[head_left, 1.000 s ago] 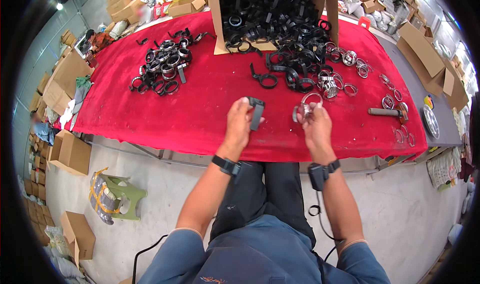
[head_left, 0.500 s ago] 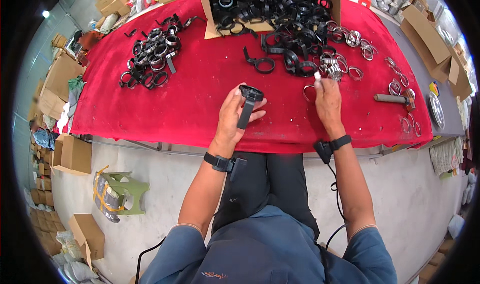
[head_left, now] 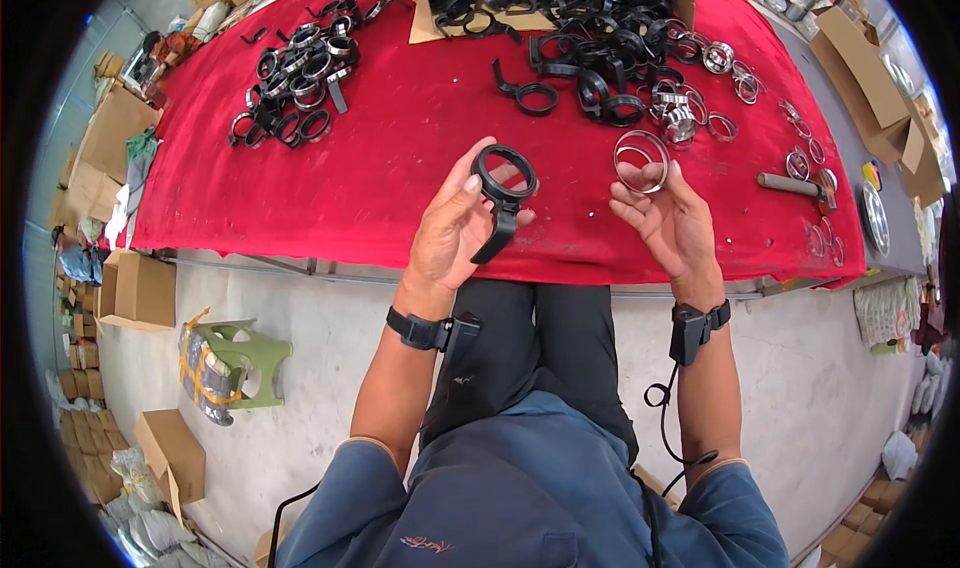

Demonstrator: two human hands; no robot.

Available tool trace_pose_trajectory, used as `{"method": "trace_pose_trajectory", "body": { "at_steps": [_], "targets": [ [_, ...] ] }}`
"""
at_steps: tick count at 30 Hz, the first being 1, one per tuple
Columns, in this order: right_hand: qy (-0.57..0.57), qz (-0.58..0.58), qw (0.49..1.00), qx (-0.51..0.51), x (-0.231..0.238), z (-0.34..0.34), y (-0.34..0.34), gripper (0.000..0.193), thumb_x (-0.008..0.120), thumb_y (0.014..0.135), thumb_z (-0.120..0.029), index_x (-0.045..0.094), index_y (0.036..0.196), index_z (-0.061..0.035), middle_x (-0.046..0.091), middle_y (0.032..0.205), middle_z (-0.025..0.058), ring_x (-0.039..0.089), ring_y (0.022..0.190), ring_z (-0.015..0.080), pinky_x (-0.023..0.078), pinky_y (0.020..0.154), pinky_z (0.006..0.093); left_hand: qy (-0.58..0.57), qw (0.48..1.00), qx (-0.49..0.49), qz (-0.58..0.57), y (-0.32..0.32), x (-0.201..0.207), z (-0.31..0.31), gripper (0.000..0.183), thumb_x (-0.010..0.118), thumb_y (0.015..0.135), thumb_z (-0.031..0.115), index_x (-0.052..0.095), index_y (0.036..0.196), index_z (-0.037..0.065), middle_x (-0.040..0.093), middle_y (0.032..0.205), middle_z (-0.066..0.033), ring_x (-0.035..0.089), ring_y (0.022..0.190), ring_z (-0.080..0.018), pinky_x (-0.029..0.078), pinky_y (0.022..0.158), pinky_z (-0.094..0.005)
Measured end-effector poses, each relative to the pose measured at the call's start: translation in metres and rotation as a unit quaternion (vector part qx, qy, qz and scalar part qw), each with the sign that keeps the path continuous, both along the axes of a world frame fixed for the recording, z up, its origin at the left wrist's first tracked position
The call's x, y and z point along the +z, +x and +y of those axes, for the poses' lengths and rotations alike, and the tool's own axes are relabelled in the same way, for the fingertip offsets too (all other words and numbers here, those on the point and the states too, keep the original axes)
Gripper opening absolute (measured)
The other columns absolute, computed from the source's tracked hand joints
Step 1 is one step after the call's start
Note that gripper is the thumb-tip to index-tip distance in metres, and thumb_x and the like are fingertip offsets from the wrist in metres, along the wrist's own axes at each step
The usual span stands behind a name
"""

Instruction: Assemble black plastic rings with metal inner components.

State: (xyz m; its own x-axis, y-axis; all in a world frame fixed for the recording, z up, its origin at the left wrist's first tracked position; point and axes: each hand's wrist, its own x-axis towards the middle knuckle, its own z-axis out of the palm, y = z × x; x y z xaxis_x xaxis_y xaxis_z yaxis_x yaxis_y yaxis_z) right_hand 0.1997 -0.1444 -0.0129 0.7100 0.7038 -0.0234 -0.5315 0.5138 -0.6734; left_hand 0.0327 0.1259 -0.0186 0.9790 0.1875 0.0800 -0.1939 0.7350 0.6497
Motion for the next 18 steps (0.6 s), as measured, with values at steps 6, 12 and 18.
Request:
{"method": "trace_pose_trajectory", "body": {
  "at_steps": [6,12,18],
  "targets": [
    [-0.185,-0.147,0.971,-0.044,0.005,0.026,-0.022,0.034,0.053,0.115,-0.029,0.067,0.117,0.0021,0.070,0.131,0.0239,0.073,0.114,0.0401,0.060,0.098,0.0483,-0.070,0.994,-0.076,-0.046,-0.025,-0.005,-0.003,0.078,0.065,0.108,0.034,0.026,0.167,0.001,0.054,0.153,-0.0297,0.059,0.138,-0.0482,0.060,0.104,-0.0566],
    [-0.445,-0.686,0.571,-0.072,0.002,0.026,-0.026,0.020,0.072,0.096,-0.006,0.071,0.113,0.0031,0.058,0.149,0.0260,0.067,0.119,0.0454,0.056,0.100,0.0483,-0.064,0.989,-0.128,-0.043,-0.041,-0.004,0.001,0.080,0.059,0.109,0.043,0.025,0.169,0.002,0.048,0.158,-0.0333,0.059,0.137,-0.0542,0.061,0.103,-0.0570],
    [-0.479,-0.711,0.513,-0.053,0.000,0.015,-0.016,0.039,0.078,0.090,-0.012,0.068,0.125,0.0024,0.059,0.146,0.0289,0.064,0.126,0.0471,0.054,0.106,0.0505,0.069,0.995,-0.078,-0.003,-0.053,0.003,0.006,0.077,0.059,0.110,0.042,0.029,0.167,0.000,0.058,0.149,-0.0287,0.065,0.133,-0.0433,0.064,0.100,-0.0491]
  ]
}}
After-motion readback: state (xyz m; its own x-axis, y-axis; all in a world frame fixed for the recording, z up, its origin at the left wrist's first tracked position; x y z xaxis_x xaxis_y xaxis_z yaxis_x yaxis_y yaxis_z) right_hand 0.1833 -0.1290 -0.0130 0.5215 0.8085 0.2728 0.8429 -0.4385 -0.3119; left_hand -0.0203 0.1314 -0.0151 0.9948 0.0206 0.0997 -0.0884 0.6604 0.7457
